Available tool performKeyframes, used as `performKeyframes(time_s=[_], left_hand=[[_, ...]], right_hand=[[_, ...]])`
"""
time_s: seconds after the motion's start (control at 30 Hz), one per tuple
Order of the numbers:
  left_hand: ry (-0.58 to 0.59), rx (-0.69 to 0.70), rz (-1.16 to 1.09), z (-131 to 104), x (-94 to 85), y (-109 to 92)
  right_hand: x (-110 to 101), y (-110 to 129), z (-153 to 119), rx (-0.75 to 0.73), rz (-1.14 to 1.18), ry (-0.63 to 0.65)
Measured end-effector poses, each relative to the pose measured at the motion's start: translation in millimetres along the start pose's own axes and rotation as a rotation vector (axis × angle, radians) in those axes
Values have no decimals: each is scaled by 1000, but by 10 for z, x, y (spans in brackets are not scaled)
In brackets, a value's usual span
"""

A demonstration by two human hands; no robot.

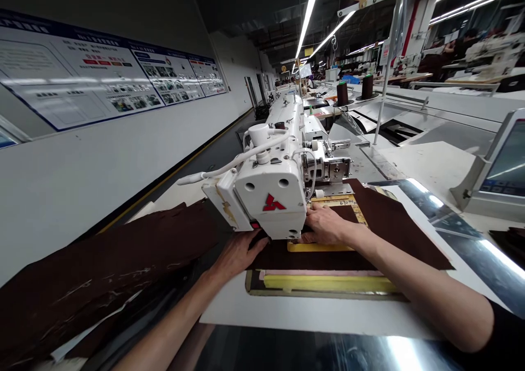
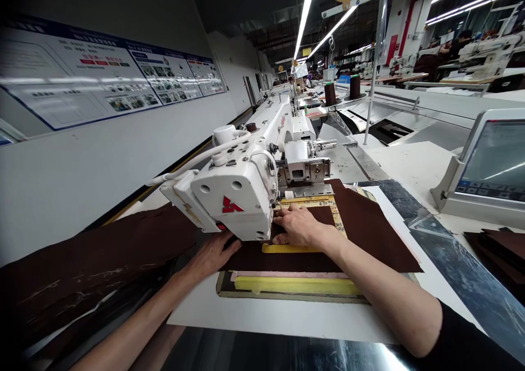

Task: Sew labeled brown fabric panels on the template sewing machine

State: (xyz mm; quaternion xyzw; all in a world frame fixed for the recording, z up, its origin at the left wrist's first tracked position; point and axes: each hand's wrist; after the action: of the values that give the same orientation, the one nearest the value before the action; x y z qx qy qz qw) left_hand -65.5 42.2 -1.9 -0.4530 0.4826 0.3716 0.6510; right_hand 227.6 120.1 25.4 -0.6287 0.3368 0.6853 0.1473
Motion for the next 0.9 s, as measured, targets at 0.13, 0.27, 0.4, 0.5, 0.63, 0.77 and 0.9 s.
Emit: performKeyframes(time_s=[0.13, 0.27, 0.4, 0.5, 0.63, 0.77, 0.9], left_hand=[[-20, 17, 3, -36, -10, -51], [-38, 35, 13, -92, -39, -130], [-41, 54, 33, -151, -59, -166], [-59, 55, 49, -203, -32, -144], [-91, 56, 67, -288, 32, -87], [-104, 50, 84, -375, 65, -71], [-93, 42, 102, -450, 57, -98]], right_hand=[[-14, 14, -30, -7, 0, 9], [-4, 38, -87, -17, 2, 13], [-1, 89, -140, -33, 8, 10], [-16, 148, -191, -37, 14, 1], [-27, 224, -269, -38, 20, -12], [3, 264, -326, -49, 26, -21], [49, 288, -360, -59, 30, -27]])
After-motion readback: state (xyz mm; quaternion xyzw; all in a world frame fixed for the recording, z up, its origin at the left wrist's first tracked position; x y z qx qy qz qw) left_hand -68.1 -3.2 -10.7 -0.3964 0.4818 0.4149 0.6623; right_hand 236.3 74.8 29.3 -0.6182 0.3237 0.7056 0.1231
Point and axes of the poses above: each hand's wrist, its own z-axis towards the middle knuckle, its own x-axis out of the palm, y = z × x, and after that the axes turned 3 degrees about z, right-handed
